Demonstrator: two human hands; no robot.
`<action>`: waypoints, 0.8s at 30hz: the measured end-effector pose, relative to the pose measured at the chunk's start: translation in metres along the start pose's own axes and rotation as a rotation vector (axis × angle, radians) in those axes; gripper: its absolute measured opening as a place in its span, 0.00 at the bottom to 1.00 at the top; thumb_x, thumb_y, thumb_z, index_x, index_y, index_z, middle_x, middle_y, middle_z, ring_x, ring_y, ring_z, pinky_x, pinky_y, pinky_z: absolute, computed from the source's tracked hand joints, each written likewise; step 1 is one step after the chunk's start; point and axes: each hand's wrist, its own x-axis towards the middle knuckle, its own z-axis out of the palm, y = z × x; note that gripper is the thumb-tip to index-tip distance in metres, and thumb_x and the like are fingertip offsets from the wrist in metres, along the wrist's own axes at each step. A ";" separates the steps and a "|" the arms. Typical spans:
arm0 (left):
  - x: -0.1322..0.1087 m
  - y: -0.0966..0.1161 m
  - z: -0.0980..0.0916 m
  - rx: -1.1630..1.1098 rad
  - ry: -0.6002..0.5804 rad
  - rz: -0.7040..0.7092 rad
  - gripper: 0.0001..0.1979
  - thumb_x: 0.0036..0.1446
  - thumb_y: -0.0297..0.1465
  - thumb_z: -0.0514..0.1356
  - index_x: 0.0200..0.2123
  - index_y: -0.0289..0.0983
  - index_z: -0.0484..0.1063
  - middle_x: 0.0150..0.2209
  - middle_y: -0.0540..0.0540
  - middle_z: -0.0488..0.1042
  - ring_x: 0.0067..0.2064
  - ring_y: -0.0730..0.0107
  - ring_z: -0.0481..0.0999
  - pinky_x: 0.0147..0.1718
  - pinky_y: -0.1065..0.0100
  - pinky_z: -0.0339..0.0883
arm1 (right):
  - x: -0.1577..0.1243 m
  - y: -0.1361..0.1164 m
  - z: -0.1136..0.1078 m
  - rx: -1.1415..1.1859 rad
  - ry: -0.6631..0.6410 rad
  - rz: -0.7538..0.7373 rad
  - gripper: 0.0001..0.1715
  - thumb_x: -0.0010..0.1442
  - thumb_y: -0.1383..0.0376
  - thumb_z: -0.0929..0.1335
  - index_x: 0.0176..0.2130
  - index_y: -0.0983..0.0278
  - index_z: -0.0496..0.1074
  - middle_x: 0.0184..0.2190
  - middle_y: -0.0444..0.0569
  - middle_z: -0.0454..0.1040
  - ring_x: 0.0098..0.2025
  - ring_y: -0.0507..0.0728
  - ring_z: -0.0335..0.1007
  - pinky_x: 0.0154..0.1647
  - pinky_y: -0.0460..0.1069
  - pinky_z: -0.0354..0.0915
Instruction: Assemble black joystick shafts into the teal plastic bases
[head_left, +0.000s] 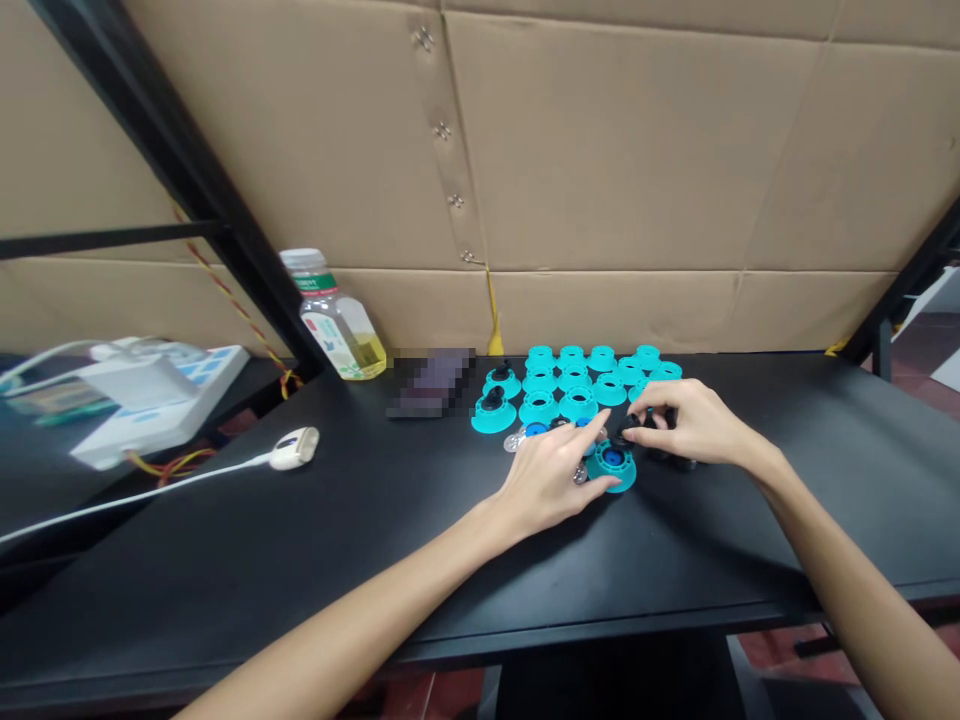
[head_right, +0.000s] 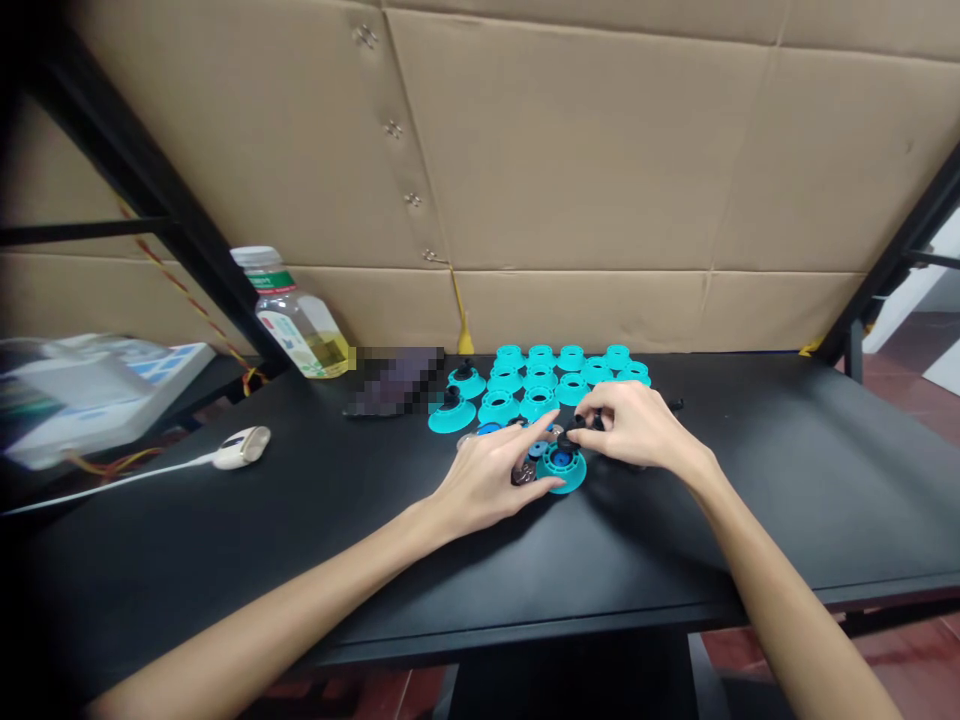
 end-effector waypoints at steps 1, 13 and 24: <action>0.000 0.000 0.000 -0.005 -0.001 -0.007 0.38 0.53 0.42 0.64 0.63 0.35 0.58 0.42 0.43 0.78 0.38 0.62 0.78 0.32 0.66 0.69 | 0.000 -0.001 0.001 0.009 -0.027 -0.019 0.10 0.54 0.58 0.71 0.33 0.63 0.77 0.26 0.44 0.75 0.27 0.51 0.65 0.29 0.46 0.56; 0.001 0.003 -0.006 -0.045 -0.020 -0.003 0.34 0.53 0.42 0.64 0.61 0.41 0.58 0.50 0.46 0.75 0.43 0.62 0.76 0.35 0.66 0.69 | -0.001 0.006 -0.002 0.112 0.055 -0.009 0.11 0.54 0.61 0.69 0.36 0.64 0.77 0.30 0.47 0.78 0.28 0.52 0.69 0.30 0.46 0.60; 0.001 -0.001 -0.001 0.031 -0.022 0.227 0.16 0.63 0.41 0.54 0.48 0.41 0.74 0.51 0.44 0.73 0.46 0.61 0.73 0.40 0.62 0.69 | -0.002 0.008 -0.005 -0.057 0.106 0.036 0.09 0.54 0.61 0.68 0.33 0.63 0.77 0.26 0.46 0.77 0.27 0.53 0.70 0.32 0.47 0.61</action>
